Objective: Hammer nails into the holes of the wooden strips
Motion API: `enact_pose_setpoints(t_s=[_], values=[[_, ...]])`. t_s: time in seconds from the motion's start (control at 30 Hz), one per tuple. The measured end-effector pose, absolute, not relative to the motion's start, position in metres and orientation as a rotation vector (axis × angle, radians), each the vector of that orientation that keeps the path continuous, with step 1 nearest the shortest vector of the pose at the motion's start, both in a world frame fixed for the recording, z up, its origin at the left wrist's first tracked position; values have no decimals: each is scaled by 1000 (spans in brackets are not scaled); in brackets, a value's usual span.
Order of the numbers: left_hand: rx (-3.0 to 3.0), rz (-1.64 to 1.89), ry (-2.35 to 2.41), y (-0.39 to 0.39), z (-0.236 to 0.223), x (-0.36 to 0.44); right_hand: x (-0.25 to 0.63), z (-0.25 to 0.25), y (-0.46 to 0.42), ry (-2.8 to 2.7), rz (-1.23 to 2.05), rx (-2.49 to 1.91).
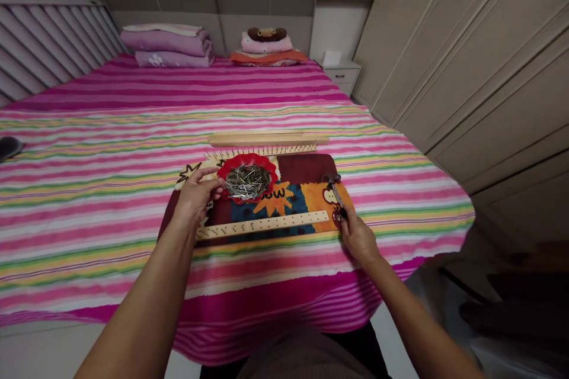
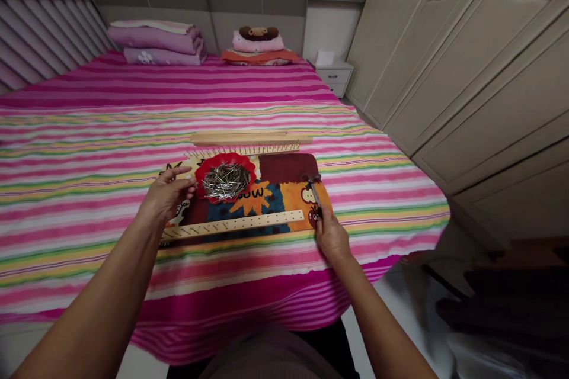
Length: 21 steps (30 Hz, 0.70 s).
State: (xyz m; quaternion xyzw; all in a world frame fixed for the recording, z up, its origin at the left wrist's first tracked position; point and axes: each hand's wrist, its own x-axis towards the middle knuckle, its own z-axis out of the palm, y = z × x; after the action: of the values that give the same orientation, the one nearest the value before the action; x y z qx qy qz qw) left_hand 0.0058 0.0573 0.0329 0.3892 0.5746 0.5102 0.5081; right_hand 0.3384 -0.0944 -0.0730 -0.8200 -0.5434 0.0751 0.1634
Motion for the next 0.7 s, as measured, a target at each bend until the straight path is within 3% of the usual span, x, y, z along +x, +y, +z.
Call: enact_pose_setpoints(t_s=[0.33, 0.7], values=[[979, 1130, 1269, 10, 47, 7, 337, -72, -96, -1567, 149, -2328], [1008, 1092, 1389, -60, 1, 39, 334, -65, -95, -1521, 232, -2349]])
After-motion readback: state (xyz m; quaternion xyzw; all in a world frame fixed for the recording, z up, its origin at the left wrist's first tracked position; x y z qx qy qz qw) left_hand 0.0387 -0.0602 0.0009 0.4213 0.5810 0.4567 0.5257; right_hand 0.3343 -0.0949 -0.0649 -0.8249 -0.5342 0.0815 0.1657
